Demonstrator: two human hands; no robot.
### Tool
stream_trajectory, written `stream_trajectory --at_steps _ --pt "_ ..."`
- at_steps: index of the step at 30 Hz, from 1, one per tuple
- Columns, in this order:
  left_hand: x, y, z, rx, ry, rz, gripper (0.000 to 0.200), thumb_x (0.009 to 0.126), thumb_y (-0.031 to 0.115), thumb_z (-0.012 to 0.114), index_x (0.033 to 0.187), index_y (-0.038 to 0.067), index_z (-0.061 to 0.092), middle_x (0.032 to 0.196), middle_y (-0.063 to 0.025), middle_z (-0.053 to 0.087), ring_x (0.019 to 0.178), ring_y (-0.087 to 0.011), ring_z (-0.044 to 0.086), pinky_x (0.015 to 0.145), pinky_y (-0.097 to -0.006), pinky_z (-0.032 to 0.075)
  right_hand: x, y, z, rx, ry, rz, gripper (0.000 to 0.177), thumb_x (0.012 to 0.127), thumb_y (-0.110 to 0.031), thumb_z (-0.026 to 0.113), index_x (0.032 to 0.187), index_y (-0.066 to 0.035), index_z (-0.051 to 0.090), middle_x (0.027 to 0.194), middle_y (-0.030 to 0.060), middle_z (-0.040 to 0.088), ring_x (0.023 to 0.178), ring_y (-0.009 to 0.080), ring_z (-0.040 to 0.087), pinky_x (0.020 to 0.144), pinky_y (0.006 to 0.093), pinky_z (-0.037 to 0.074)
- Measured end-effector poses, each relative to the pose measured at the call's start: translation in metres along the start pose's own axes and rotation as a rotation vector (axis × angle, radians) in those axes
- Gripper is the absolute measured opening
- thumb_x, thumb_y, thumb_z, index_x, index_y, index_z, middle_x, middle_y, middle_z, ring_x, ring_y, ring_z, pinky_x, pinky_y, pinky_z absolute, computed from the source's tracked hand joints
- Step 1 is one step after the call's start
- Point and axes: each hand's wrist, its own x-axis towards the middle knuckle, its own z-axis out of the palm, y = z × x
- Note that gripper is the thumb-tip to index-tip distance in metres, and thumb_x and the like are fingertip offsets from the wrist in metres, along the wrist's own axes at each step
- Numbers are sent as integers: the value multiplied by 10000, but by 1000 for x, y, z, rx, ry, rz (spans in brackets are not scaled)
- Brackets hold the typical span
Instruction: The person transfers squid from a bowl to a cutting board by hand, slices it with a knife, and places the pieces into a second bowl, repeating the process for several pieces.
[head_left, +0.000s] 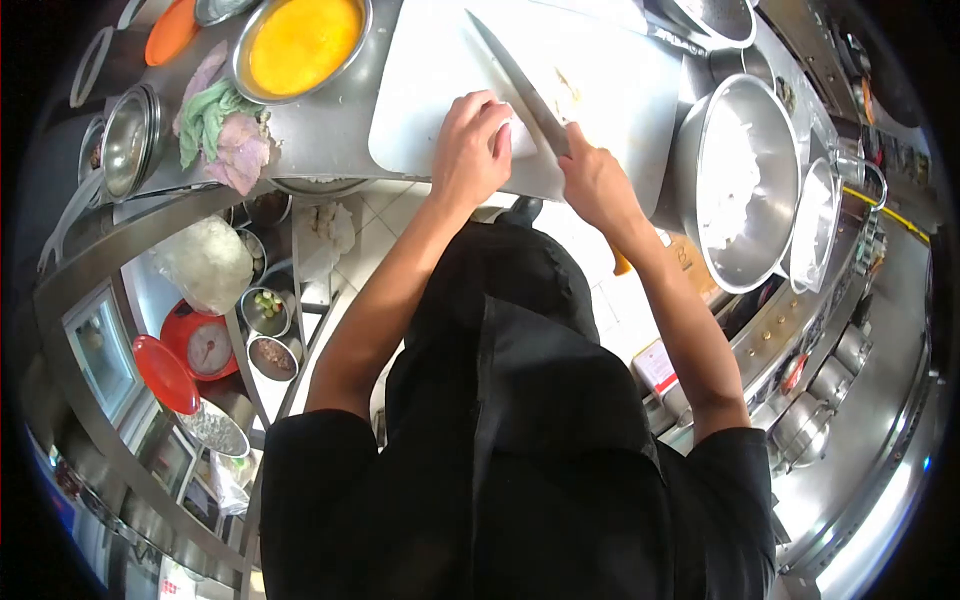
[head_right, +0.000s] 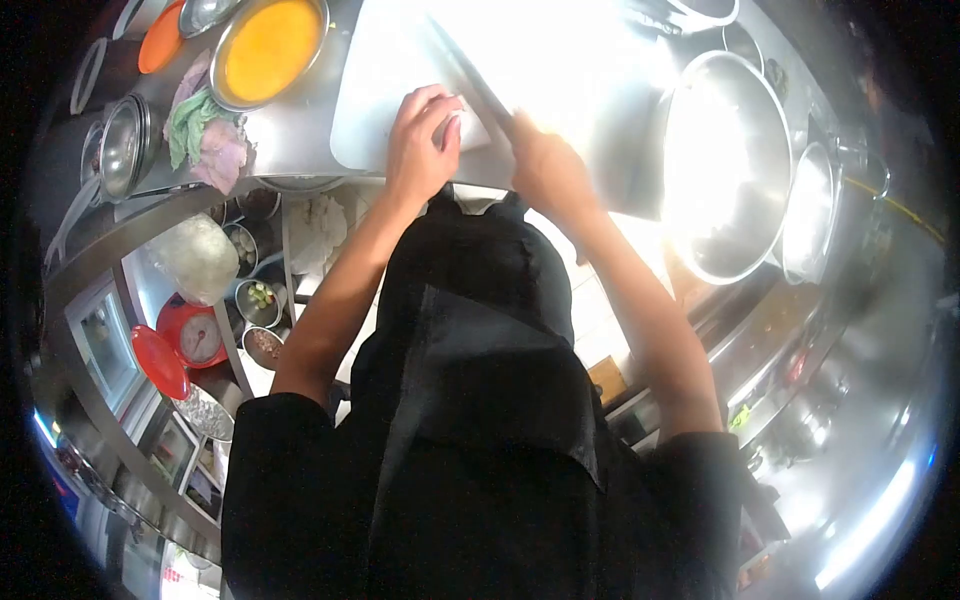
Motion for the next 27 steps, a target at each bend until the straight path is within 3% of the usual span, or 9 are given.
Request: stream_trajectory --at_steps 1,4,5,8,14,17,19,27 --pt "-3 0 -5 -15 5 -27 229 719 -30 636 939 12 587 1023 -141 537 920 -324 538 794 -405 461 -4 -5 -11 -27 -66 109 257 873 -70 528 1080 14 399 691 306 584 715 498 580 669 556 437" --pt "-11 3 -12 -3 9 -73 247 711 -45 642 951 -1 597 1028 -137 558 954 -323 549 813 -393 465 -22 -22 -30 -136 -97 180 250 881 -70 520 1085 7 398 672 303 579 702 497 579 671 559 434" --pt "-10 3 -13 -2 14 -77 247 711 -45 642 951 -1 597 1028 -137 558 954 -323 549 813 -393 465 -29 -27 -33 -191 -102 111 214 864 -47 480 1058 -56 390 659 236 600 669 435 606 616 534 458" --pt "-8 4 -12 75 -52 -43 255 702 -36 641 950 2 597 1034 -135 555 947 -319 543 799 -403 463 -46 -42 -40 -284 -220 91 231 841 -20 485 1049 -56 394 637 220 602 638 434 607 595 532 463" --pt "-11 3 -6 148 -19 -38 251 691 -21 643 937 -2 597 1027 -135 560 933 -322 543 781 -411 460 -81 -37 -48 -205 -359 190 260 873 -45 521 1093 -1 388 642 289 576 667 481 581 625 557 427" --pt "-9 2 -2 170 31 -18 253 689 -30 641 936 1 601 1001 -135 578 918 -323 554 788 -407 462 -56 -19 -11 -153 -285 123 268 821 -13 504 1059 -40 383 673 241 607 684 446 607 624 546 463" --pt "-11 1 -2 169 11 2 239 687 -22 638 921 7 603 988 -124 575 924 -308 552 780 -402 456 -14 -24 12 -91 -208 57 245 860 -61 536 1034 6 377 686 295 585 694 483 580 633 546 441" --pt "-20 -2 -26 -20 39 -46 271 703 -87 622 956 9 592 1012 -124 542 898 -297 548 770 -388 478 -14 -9 -18 -55 -86 119 313 878 -91 530 1141 12 393 712 328 583 732 504 575 673 561 438"
